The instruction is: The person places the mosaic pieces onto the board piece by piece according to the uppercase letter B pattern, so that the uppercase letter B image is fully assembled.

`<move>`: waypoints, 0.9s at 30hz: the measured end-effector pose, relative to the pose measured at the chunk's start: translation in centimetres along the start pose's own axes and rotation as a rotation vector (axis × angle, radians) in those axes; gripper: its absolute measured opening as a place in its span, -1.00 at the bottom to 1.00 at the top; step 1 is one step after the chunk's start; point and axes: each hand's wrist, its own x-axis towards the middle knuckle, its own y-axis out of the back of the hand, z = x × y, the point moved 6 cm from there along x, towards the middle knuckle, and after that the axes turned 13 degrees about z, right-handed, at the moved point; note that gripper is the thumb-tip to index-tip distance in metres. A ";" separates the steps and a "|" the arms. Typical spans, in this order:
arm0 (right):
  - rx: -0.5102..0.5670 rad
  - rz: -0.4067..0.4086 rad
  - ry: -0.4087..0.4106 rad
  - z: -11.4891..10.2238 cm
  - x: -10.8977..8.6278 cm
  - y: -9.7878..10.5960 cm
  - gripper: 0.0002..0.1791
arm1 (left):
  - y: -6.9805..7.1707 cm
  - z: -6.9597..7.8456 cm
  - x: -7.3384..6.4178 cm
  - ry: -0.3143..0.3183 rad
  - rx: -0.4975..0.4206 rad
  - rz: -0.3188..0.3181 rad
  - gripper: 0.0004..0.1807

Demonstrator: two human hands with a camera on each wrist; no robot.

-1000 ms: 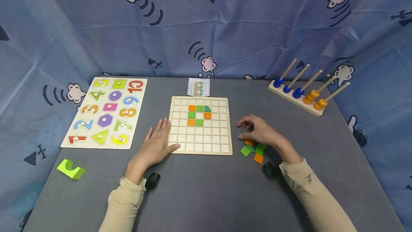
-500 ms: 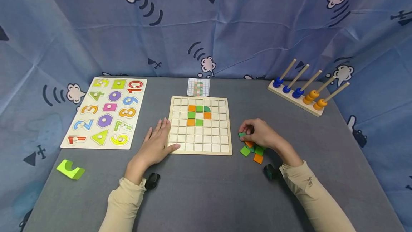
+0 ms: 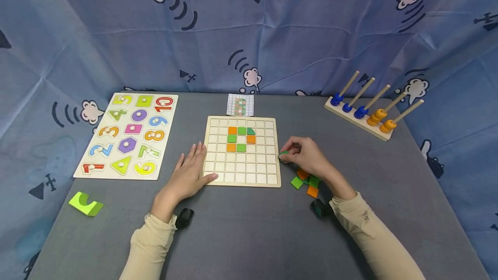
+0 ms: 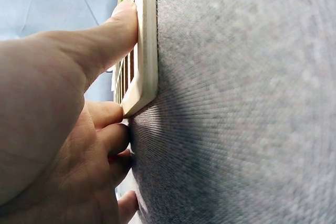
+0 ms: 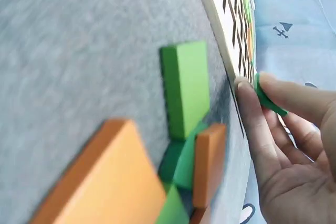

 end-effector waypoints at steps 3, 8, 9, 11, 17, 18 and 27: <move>-0.028 0.016 0.041 -0.6 0.3 -0.4 -0.83 | 0.0 0.0 0.0 -0.002 -0.003 0.003 0.07; -0.054 0.037 0.080 -1.4 0.7 -1.2 -0.84 | 0.1 0.1 0.0 0.003 -0.004 0.003 0.07; -0.040 0.046 0.078 -1.5 0.8 -1.3 -0.85 | 0.1 0.1 0.0 0.004 -0.004 0.002 0.07; 0.008 0.055 0.064 -1.7 1.0 -1.7 -0.87 | 0.1 0.0 0.0 0.007 -0.002 0.000 0.07; 0.066 0.063 0.085 -2.7 1.4 -3.0 -0.78 | 0.1 0.0 0.0 0.005 -0.004 0.002 0.07; 0.046 0.073 0.103 -3.0 1.5 -3.2 -0.78 | 0.2 0.1 0.0 0.005 -0.006 0.003 0.07; 0.023 0.173 0.024 -3.6 2.4 -5.0 -0.92 | 0.2 0.1 0.0 0.012 -0.003 -0.002 0.08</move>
